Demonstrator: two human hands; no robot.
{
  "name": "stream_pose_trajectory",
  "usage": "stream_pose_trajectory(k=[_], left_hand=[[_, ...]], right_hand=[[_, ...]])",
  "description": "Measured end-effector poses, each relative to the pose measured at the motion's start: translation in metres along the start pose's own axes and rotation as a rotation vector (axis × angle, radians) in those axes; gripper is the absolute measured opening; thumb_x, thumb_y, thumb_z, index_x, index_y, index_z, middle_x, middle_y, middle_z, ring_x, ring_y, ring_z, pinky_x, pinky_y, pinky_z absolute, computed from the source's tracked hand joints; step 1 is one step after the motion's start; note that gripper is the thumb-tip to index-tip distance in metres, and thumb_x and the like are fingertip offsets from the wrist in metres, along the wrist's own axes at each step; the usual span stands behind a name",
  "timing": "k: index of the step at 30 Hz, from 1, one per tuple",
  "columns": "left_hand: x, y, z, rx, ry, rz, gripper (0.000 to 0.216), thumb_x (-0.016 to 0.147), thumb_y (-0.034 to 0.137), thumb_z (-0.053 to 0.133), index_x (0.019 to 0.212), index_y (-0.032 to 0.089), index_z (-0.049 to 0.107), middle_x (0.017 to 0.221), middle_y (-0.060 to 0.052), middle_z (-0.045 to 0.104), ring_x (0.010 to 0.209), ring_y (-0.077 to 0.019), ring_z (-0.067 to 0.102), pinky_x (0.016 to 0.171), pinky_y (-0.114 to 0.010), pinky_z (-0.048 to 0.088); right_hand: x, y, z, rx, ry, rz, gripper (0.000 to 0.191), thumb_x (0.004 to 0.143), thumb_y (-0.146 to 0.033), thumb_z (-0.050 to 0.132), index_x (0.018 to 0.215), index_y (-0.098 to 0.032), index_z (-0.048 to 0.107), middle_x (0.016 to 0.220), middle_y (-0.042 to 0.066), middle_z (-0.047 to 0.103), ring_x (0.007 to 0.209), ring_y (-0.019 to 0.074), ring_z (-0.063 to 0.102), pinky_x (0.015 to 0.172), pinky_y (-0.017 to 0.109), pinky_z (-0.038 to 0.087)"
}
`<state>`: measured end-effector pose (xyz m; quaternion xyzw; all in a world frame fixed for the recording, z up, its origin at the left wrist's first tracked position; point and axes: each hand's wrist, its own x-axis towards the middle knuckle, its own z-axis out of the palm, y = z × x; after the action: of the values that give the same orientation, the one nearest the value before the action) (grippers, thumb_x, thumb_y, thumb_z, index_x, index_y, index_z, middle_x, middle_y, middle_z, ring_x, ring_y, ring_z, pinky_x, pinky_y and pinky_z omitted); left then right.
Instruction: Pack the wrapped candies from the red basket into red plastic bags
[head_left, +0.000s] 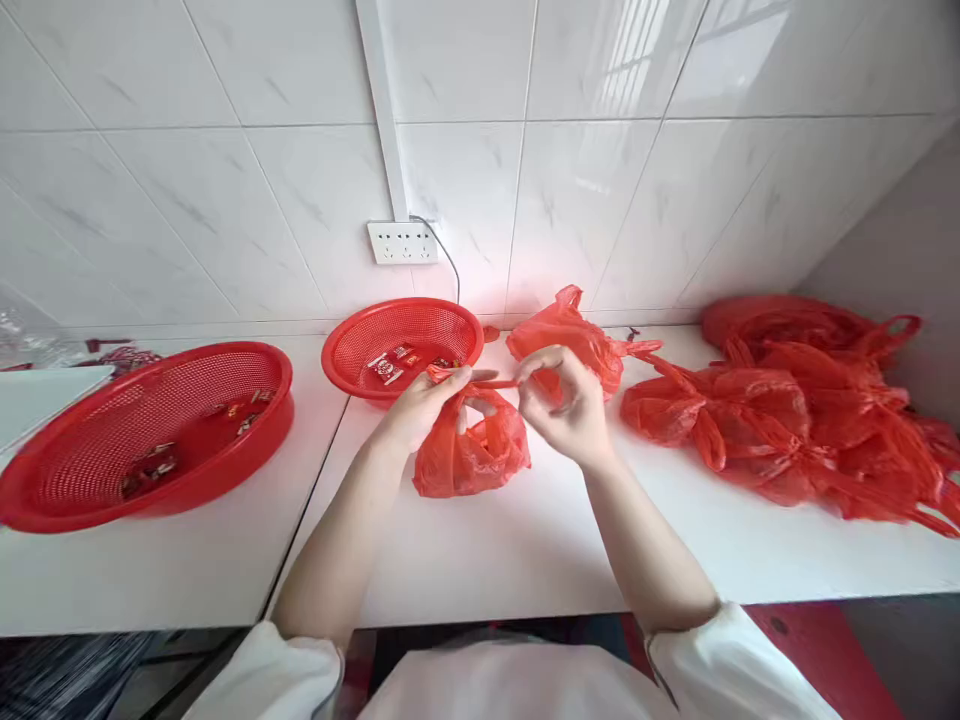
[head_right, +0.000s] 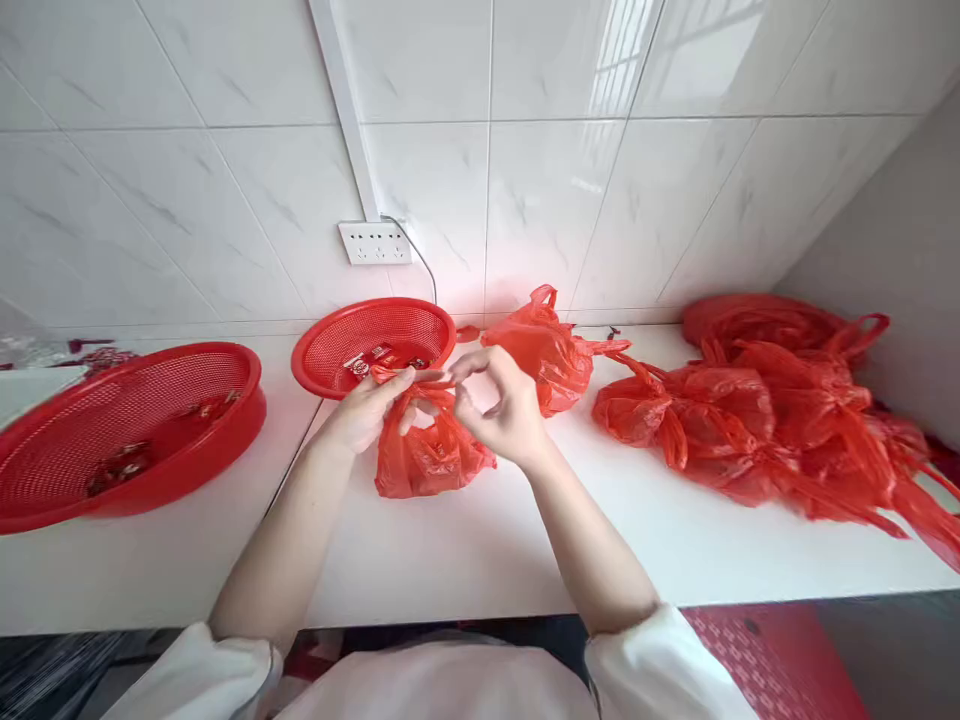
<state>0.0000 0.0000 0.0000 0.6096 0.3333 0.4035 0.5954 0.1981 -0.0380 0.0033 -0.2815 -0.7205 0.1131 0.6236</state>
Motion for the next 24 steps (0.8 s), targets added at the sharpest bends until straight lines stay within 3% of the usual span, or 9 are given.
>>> stream_pose_trajectory(k=[2, 5, 8, 10, 12, 14, 16, 21, 24], left_hand=[[0.001, 0.002, -0.003, 0.022, -0.001, -0.005, 0.033, 0.084, 0.043, 0.062, 0.101, 0.016, 0.071, 0.086, -0.006, 0.071, 0.052, -0.009, 0.055, 0.055, -0.025, 0.044], [-0.003, 0.008, -0.005, 0.233, -0.051, 0.087, 0.02, 0.078, 0.031, 0.07, 0.09, 0.016, 0.07, 0.081, -0.004, 0.069, 0.064, -0.0131, 0.06, 0.06, -0.025, 0.047], [-0.012, 0.012, -0.003, 0.692, -0.061, 0.34, 0.004, 0.079, 0.015, 0.063, 0.078, 0.018, 0.066, 0.075, -0.001, 0.065, 0.069, -0.0132, 0.059, 0.063, -0.025, 0.046], [-0.015, 0.011, -0.001, 1.026, 0.043, 0.603, 0.018, 0.08, 0.006, 0.054, 0.071, 0.019, 0.062, 0.076, 0.0, 0.064, 0.071, -0.0135, 0.058, 0.065, -0.026, 0.045], [-0.015, 0.007, -0.001, 1.191, 0.139, 0.835, 0.022, 0.08, 0.001, 0.05, 0.071, 0.019, 0.06, 0.088, -0.002, 0.064, 0.077, -0.0139, 0.059, 0.067, -0.027, 0.046], [-0.014, 0.001, -0.001, 1.165, 0.169, 0.934, 0.018, 0.081, 0.002, 0.051, 0.079, 0.019, 0.058, 0.101, -0.005, 0.062, 0.084, -0.0141, 0.061, 0.069, -0.026, 0.049], [-0.013, -0.002, -0.002, 1.068, 0.176, 0.928, 0.013, 0.082, 0.006, 0.055, 0.084, 0.019, 0.055, 0.104, -0.007, 0.059, 0.09, -0.015, 0.061, 0.071, -0.026, 0.051], [-0.016, -0.002, -0.001, 1.006, 0.189, 0.926, 0.011, 0.08, 0.014, 0.064, 0.08, 0.02, 0.055, 0.094, -0.004, 0.055, 0.084, -0.0149, 0.06, 0.072, -0.028, 0.051], [-0.017, -0.001, 0.0, 1.042, 0.167, 0.935, 0.008, 0.081, 0.017, 0.065, 0.078, 0.02, 0.058, 0.089, -0.003, 0.055, 0.077, -0.0132, 0.059, 0.069, -0.027, 0.051]], right_hand=[[-0.006, -0.005, 0.005, -0.042, -0.241, -0.11, 0.025, 0.08, -0.008, 0.055, 0.099, -0.025, 0.058, 0.091, 0.002, 0.064, 0.088, 0.0187, 0.06, 0.084, 0.039, 0.049], [-0.014, -0.007, 0.013, -0.028, -0.387, -0.124, 0.023, 0.084, -0.014, 0.057, 0.103, -0.026, 0.061, 0.099, 0.003, 0.065, 0.098, 0.0207, 0.06, 0.094, 0.042, 0.046], [-0.018, 0.002, 0.021, 0.113, -0.28, 0.081, 0.024, 0.09, -0.026, 0.055, 0.114, -0.026, 0.058, 0.122, 0.007, 0.059, 0.118, 0.0218, 0.053, 0.102, 0.042, 0.043], [-0.018, 0.011, 0.026, 0.273, -0.255, 0.295, 0.033, 0.096, -0.032, 0.046, 0.128, -0.027, 0.051, 0.138, 0.006, 0.05, 0.129, 0.021, 0.046, 0.107, 0.042, 0.039], [-0.019, 0.02, 0.03, 0.432, -0.294, 0.486, 0.039, 0.098, -0.035, 0.042, 0.136, -0.028, 0.044, 0.142, 0.005, 0.048, 0.13, 0.0198, 0.045, 0.109, 0.042, 0.037], [-0.02, 0.027, 0.033, 0.562, -0.326, 0.618, 0.042, 0.096, -0.038, 0.045, 0.137, -0.028, 0.044, 0.134, 0.005, 0.056, 0.122, 0.0192, 0.053, 0.108, 0.041, 0.038], [-0.021, 0.031, 0.033, 0.657, -0.307, 0.678, 0.04, 0.093, -0.039, 0.052, 0.131, -0.027, 0.05, 0.123, 0.005, 0.063, 0.113, 0.0189, 0.059, 0.105, 0.04, 0.041], [-0.022, 0.034, 0.029, 0.722, -0.183, 0.713, 0.019, 0.081, -0.038, 0.068, 0.09, -0.022, 0.066, 0.093, 0.002, 0.067, 0.087, 0.0164, 0.063, 0.089, 0.034, 0.048], [-0.019, 0.033, 0.027, 0.772, -0.193, 0.766, 0.013, 0.079, -0.033, 0.07, 0.083, -0.021, 0.066, 0.089, 0.002, 0.066, 0.082, 0.0159, 0.062, 0.086, 0.034, 0.048]])
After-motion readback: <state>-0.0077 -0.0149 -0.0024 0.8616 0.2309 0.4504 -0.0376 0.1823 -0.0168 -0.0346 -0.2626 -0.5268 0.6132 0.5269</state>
